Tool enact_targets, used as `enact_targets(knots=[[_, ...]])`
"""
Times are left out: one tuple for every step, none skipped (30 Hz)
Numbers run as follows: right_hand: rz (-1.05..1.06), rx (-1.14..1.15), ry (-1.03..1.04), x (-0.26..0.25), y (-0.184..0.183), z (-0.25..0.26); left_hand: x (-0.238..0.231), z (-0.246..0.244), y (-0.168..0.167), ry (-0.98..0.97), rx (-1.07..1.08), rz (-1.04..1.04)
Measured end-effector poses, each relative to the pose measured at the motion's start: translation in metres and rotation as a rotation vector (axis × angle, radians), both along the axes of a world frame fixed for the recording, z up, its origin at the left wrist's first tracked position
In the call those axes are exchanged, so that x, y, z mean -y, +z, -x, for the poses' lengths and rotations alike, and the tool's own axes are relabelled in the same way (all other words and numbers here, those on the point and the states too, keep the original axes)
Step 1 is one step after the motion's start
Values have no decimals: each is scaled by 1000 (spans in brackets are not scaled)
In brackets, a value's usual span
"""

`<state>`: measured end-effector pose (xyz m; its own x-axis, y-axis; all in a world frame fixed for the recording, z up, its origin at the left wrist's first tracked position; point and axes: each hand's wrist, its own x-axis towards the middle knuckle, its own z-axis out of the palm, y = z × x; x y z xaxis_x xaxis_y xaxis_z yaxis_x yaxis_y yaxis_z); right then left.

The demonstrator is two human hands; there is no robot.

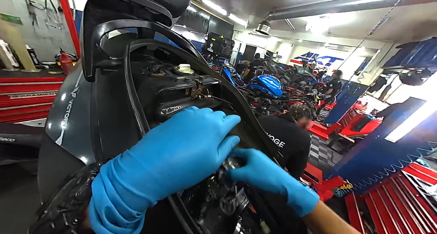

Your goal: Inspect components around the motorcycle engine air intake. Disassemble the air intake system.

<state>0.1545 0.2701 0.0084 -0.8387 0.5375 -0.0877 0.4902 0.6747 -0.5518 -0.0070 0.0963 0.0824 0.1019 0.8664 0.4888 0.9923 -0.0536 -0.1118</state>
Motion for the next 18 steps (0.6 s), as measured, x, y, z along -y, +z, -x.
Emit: enact_targets(knots=[[26, -50, -12, -4, 10, -4, 0, 0, 1, -1, 23, -11], [46, -97, -23, -6, 21, -8, 0, 1, 1, 1, 47, -22], [58, -140, -31, -8, 32, -13, 0, 1, 1, 3, 71, -32], [70, -179, -37, -9, 43, -19, -1, 2, 1, 0, 88, -52], [70, -213, -40, -11, 54, -25, -1, 3, 1, -5, 103, -70], [60, -244, -44, -10, 64, -32, -1, 3, 1, -13, 117, -92], [44, -271, -45, -9, 74, -40, -2, 4, 1, -21, 126, -117], [29, -302, -55, -6, 83, -48, -2, 4, 1, -24, 134, -132], [17, -328, -72, -3, 93, -56, -1, 4, 1, -22, 139, -138], [10, -349, -94, 0, 102, -65, -1, 4, 1, -20, 140, -141], [2, -366, -113, 3, 111, -75, -1, 4, 1, -17, 136, -142], [-3, -374, -118, 6, 119, -84, -1, 4, 1, -19, 132, -145], [-4, -373, -124, 8, 125, -93, -1, 4, 1, -24, 128, -145], [-2, -360, -127, 10, 129, -99, -1, 4, 1, -30, 122, -144], [7, -341, -129, 11, 130, -104, -1, 5, 1, -37, 111, -148], [20, -323, -129, 12, 128, -107, -2, 6, 0, -49, 101, -156], [37, -300, -128, 13, 124, -107, -3, 7, -1, -59, 93, -159], [51, -276, -125, 12, 119, -107, -3, 9, -2, -64, 87, -158]])
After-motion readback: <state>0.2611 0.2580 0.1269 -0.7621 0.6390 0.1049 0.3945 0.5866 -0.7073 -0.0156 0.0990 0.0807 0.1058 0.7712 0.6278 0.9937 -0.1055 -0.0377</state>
